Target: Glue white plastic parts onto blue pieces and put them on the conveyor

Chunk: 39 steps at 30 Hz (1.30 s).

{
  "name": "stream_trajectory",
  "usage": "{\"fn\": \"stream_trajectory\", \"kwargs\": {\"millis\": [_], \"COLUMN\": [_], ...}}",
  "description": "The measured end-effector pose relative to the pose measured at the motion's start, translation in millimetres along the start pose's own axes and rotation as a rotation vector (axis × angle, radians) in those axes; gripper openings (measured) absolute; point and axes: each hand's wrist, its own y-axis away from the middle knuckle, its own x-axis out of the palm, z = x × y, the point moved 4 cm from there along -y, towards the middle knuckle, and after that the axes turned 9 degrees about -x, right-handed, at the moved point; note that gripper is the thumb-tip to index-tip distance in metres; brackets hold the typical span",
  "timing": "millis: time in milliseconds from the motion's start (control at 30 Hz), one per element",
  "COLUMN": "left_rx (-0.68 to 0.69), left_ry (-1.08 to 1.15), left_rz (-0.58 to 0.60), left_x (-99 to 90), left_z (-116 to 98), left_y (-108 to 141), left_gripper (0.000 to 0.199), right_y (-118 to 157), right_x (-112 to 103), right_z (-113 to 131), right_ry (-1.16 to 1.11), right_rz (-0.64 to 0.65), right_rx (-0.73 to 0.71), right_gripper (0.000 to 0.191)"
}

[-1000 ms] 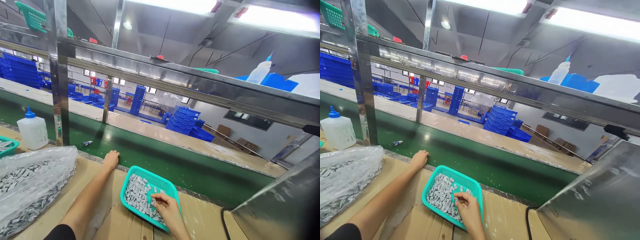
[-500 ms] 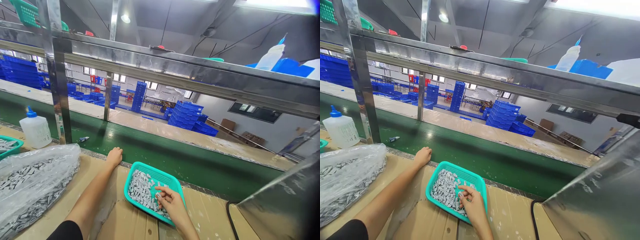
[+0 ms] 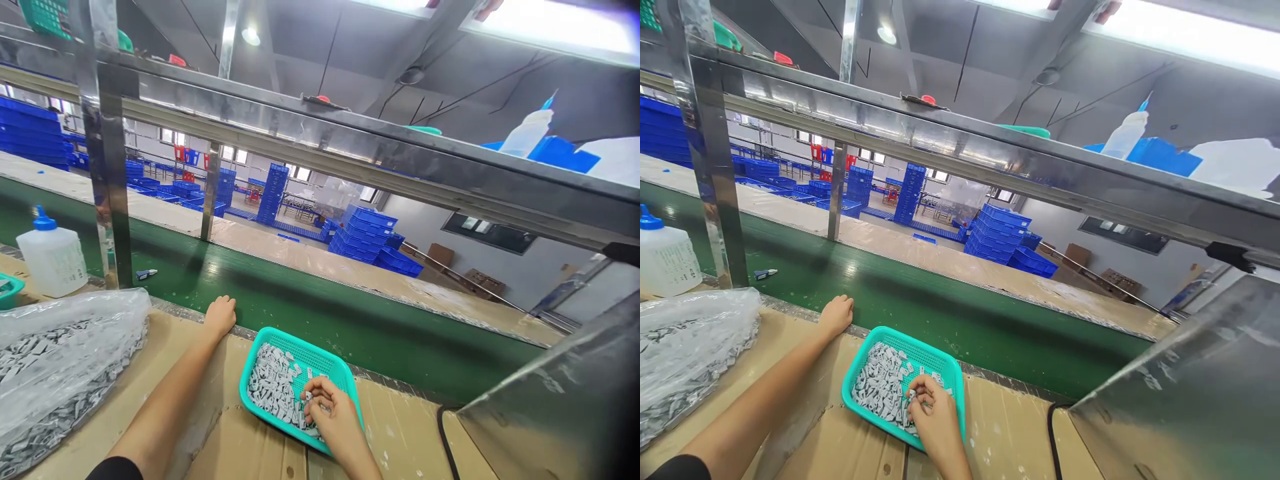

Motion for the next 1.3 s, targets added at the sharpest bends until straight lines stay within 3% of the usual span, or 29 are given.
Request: {"fn": "stream_trajectory", "kwargs": {"millis": [167,367,767,967,1167,1300], "left_rx": [-0.046,-0.051,-0.062,-0.06,0.006,-0.035], "left_ry": [-0.009,-0.027,-0.014,0.018,0.041,0.041], "left_rz": [-0.015,-0.016,-0.015,0.001,0.016,0.021], "left_x": [0.2,2.3,0.6,1.2,0.4,1.1], "left_z": [2.2,1.8,2.0,2.6,1.5,5.7], "left_y": [0.6,1.5,1.5,2.1,2.6,1.7], "left_gripper": [0.021,0.021,0.021,0.022,0.02,0.021], "right_y": [0.5,3.8,-2.2,-1.4,-1.4,-1.4], "right_x": [0.6,-2.1,-10.7,-10.5,-11.1,-11.9], "right_z": [0.1,2.3,-7.6,-4.8,-6.0,-4.5], "right_ry": [-0.035,-0.053,0.029,0.018,0.017,0.002], "right_rz": [0.018,0.002,-0.108,-0.113,-0.114,-0.131], "right_rx": [0.024,0.032,-0.001,-0.018,-0.019,-0.025], "right_gripper": [0.011,0.026,0.021,0.031,0.021,0.022]}}
